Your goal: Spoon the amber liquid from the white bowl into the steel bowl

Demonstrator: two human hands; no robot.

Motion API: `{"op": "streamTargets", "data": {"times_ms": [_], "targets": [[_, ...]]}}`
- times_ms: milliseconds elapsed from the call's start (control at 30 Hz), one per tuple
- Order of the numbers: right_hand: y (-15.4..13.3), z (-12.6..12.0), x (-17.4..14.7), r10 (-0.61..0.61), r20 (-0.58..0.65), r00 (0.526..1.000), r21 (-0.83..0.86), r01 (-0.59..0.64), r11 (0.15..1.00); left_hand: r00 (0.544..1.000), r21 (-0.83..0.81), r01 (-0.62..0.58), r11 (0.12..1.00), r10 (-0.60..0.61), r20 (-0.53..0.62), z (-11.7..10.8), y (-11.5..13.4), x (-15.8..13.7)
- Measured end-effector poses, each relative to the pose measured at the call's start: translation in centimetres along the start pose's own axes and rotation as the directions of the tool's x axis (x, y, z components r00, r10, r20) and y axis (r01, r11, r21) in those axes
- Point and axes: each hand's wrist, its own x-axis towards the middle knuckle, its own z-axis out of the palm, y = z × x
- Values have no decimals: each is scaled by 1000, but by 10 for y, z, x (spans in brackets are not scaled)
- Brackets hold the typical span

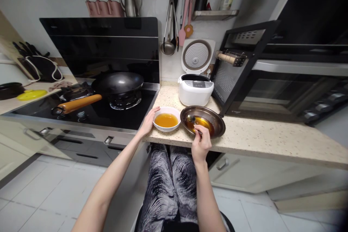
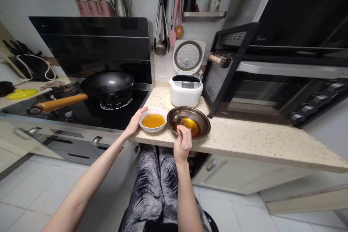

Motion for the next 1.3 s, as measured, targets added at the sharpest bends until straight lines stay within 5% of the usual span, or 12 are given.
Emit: {"op": "streamTargets", "data": {"times_ms": [500, 633, 900, 1300], "targets": [[15, -8, -4, -150, 271, 951, 18, 151, 988, 1000, 1, -1, 1000, 1, -5, 1, -3, 1], [14, -7, -2, -148, 235, 961, 3, 151, 989, 1000, -1, 1, 1000, -1, -5, 1, -3, 1], [-13, 5, -1, -82, -36, 996, 45, 84, 995, 1000, -1, 6, 1000, -6, -9, 1, -1, 0], [-32, 42, -14, -115, 187, 976, 226, 71, 971, 1000, -31, 8, 999, -8, -8, 3, -1, 0]]}}
